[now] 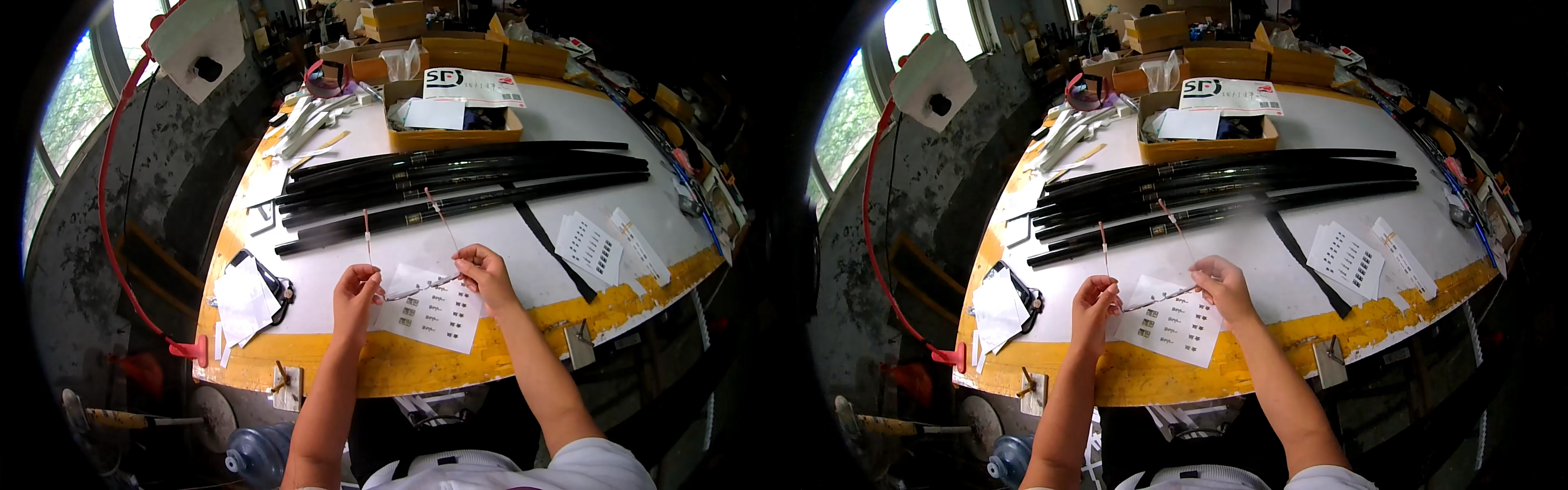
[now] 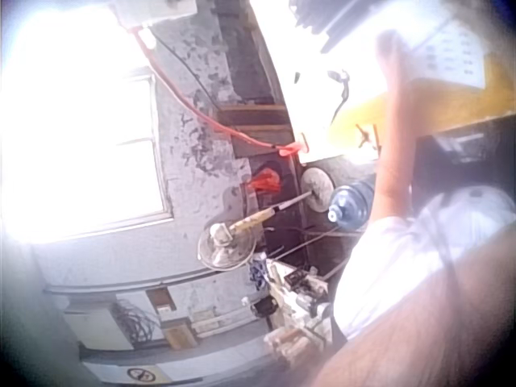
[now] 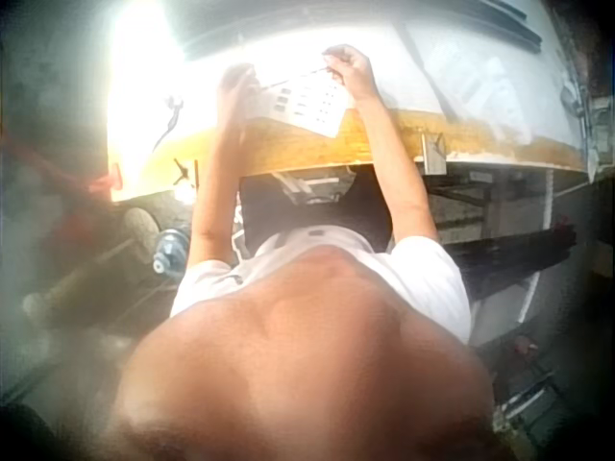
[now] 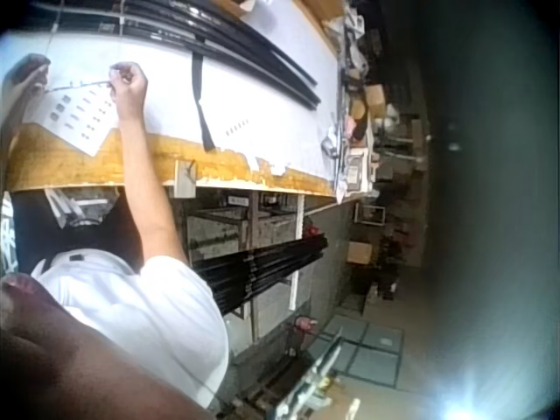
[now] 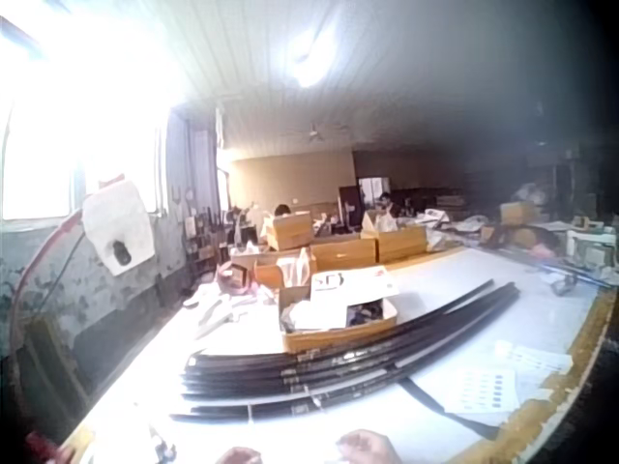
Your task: The person repeatedly picks up small printed labels from a sheet and applies them to the surface of long black rods. They peel each label, align it on a rod, smooth it down, and then place the labeled rod aside before repeating the process with additional rods and labels.
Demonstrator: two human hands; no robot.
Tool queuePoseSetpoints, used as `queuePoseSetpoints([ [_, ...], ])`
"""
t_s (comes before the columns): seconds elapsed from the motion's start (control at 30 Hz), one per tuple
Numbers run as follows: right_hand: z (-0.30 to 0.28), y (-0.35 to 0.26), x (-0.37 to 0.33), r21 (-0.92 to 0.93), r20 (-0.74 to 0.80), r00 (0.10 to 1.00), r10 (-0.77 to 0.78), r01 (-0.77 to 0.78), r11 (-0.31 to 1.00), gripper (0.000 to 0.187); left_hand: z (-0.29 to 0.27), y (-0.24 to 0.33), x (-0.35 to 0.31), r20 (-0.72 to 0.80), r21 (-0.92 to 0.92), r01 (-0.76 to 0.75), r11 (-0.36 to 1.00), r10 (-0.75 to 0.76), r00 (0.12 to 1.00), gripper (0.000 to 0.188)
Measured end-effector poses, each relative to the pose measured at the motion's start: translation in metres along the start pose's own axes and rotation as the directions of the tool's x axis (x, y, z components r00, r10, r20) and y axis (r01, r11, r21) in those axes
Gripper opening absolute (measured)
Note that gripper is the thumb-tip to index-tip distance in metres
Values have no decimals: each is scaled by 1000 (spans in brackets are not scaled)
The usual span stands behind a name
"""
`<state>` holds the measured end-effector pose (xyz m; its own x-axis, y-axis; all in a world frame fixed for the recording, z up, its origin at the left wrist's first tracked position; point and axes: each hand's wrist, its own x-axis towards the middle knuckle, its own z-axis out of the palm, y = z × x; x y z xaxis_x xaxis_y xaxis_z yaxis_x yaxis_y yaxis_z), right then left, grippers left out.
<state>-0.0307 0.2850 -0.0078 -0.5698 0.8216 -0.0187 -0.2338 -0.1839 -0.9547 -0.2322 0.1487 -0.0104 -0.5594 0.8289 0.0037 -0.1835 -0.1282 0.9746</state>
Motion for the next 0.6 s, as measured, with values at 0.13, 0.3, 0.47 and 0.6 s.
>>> queuePoseSetpoints([
  [0.13,2,-1,0,0,-3,1000,-1,1,1000,10,-2,0,0,27,-13,4,1000,-3,1000,11],
  [0.3,1,-4,-1,2,13,1000,12,-12,1000,15,0,2,-1,5,-26,22,999,-22,1000,13],
  [0.47,3,-5,-2,-4,2,1000,-5,5,1000,17,0,2,-1,-10,-23,29,999,-29,1000,16],
  [0.6,2,-5,-2,-9,11,1000,-3,3,1000,18,0,4,-1,-13,-22,40,999,-40,999,17],
])
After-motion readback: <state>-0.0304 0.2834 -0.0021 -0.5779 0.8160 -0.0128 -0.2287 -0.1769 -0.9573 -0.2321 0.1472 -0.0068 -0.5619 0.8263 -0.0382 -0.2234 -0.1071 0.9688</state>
